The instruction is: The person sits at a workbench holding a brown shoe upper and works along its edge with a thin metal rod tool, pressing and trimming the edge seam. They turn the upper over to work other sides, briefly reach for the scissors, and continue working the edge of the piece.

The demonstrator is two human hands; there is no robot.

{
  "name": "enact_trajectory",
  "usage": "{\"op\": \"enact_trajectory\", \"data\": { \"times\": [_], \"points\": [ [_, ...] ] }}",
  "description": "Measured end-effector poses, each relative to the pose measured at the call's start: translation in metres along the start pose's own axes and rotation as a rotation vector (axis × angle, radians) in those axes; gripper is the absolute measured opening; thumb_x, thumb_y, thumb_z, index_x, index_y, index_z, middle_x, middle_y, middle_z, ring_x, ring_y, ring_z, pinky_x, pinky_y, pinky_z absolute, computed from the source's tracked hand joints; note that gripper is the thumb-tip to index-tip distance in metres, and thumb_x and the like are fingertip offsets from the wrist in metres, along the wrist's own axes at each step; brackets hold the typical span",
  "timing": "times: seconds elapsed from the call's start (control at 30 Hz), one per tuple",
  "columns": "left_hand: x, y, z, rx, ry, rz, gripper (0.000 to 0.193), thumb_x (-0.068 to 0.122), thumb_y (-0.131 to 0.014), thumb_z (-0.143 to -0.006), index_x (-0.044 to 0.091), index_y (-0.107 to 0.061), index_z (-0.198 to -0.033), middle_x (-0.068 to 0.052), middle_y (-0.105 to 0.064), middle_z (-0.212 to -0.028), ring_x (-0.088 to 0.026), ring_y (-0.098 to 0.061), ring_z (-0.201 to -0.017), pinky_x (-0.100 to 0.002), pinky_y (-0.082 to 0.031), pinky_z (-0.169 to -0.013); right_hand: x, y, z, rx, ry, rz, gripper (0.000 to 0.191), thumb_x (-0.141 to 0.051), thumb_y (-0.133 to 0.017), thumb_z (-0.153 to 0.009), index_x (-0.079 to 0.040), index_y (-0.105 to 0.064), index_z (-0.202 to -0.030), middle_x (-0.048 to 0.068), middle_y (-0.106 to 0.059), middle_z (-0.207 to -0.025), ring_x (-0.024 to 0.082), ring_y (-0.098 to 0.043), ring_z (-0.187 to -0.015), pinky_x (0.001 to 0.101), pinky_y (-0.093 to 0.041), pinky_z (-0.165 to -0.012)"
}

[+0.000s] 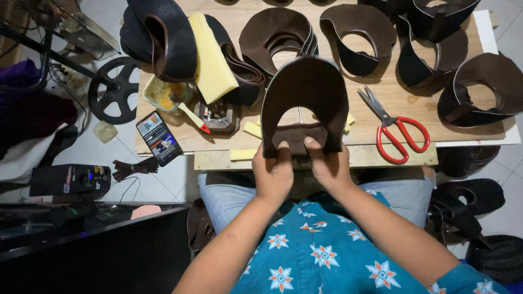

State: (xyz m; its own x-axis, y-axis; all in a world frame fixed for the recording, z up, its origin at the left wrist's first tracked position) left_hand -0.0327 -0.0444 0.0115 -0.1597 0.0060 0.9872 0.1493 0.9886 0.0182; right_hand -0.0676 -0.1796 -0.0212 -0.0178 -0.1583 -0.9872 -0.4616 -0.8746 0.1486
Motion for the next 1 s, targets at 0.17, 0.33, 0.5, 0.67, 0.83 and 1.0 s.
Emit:
{"op": "enact_trajectory", "data": {
  "times": [0.17, 0.33, 0.5, 0.67, 0.83, 1.0],
  "points": [
    [0.016, 0.004, 0.006, -0.138, -0.148, -0.168, 0.033, -0.001, -0.057, -0.093, -0.001, -0.060, -0.126, -0.016, -0.072, -0.105, -0.022, -0.070, -0.099, -0.032, -0.054, -0.089, 0.004, 0.012, -0.006, 0.088, 0.595, 0.704, 0.034, -0.026, -0.059, -0.095, -0.005, -0.058, -0.122, 0.014, -0.070, -0.114, 0.028, -0.066, -0.104, 0.0377, -0.052, -0.089],
    [0.020, 0.002, 0.007, -0.157, -0.096, -0.138, 0.051, -0.008, -0.055, -0.087, -0.001, -0.054, -0.137, -0.012, -0.074, -0.113, -0.018, -0.072, -0.107, -0.028, -0.055, -0.094, 0.033, 0.015, -0.013, -0.047, 0.397, 0.436, 0.028, -0.022, -0.063, -0.099, -0.004, -0.063, -0.121, 0.015, -0.070, -0.112, 0.027, -0.065, -0.107, 0.0387, -0.050, -0.094],
    [0.011, 0.014, 0.000, -0.135, -0.074, -0.060, 0.040, -0.014, -0.054, -0.091, -0.001, -0.064, -0.127, -0.010, -0.075, -0.113, -0.018, -0.069, -0.106, -0.029, -0.054, -0.096, 0.037, 0.025, -0.014, 0.007, -0.261, 0.209, 0.035, -0.029, -0.059, -0.105, 0.003, -0.072, -0.111, 0.015, -0.073, -0.090, 0.023, -0.067, -0.085, 0.0356, -0.052, -0.083],
    [0.006, 0.015, 0.006, -0.234, -0.021, -0.029, 0.045, -0.013, -0.057, -0.087, -0.001, -0.060, -0.130, -0.009, -0.073, -0.119, -0.018, -0.068, -0.112, -0.030, -0.052, -0.100, 0.023, 0.026, -0.008, 0.000, -0.188, -0.057, 0.028, -0.020, -0.064, -0.095, 0.000, -0.070, -0.115, 0.009, -0.075, -0.100, 0.018, -0.068, -0.090, 0.0324, -0.054, -0.081],
    [-0.006, 0.014, 0.016, -0.546, 0.304, 0.499, 0.072, -0.008, -0.050, -0.080, 0.007, -0.035, -0.149, -0.001, -0.060, -0.136, -0.013, -0.058, -0.127, -0.027, -0.045, -0.110, 0.015, 0.027, -0.021, -0.113, 0.062, 0.253, 0.034, -0.011, -0.068, -0.085, 0.000, -0.069, -0.117, 0.011, -0.075, -0.109, 0.017, -0.071, -0.101, 0.0318, -0.056, -0.088],
    [-0.033, 0.030, 0.013, -0.478, 0.720, 0.713, 0.045, 0.013, -0.052, -0.099, -0.004, -0.050, -0.141, -0.011, -0.072, -0.120, -0.021, -0.070, -0.102, -0.034, -0.057, -0.088, -0.001, 0.045, -0.029, -0.363, 0.218, 0.156, 0.058, -0.009, -0.076, -0.077, 0.001, -0.059, -0.131, 0.011, -0.068, -0.125, 0.018, -0.067, -0.109, 0.0317, -0.052, -0.093]
  ]
}}
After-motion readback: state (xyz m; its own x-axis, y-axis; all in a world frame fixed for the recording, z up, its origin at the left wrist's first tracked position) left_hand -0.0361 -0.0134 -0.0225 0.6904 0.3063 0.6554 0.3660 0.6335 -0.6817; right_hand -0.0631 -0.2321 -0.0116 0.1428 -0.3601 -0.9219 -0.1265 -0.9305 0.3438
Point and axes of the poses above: each hand's wrist, its own z-axis away from the middle knuckle, its own y-axis out of the back of the hand, x = y × z, the point moved 1 cm from there along -z, towards the middle knuckle
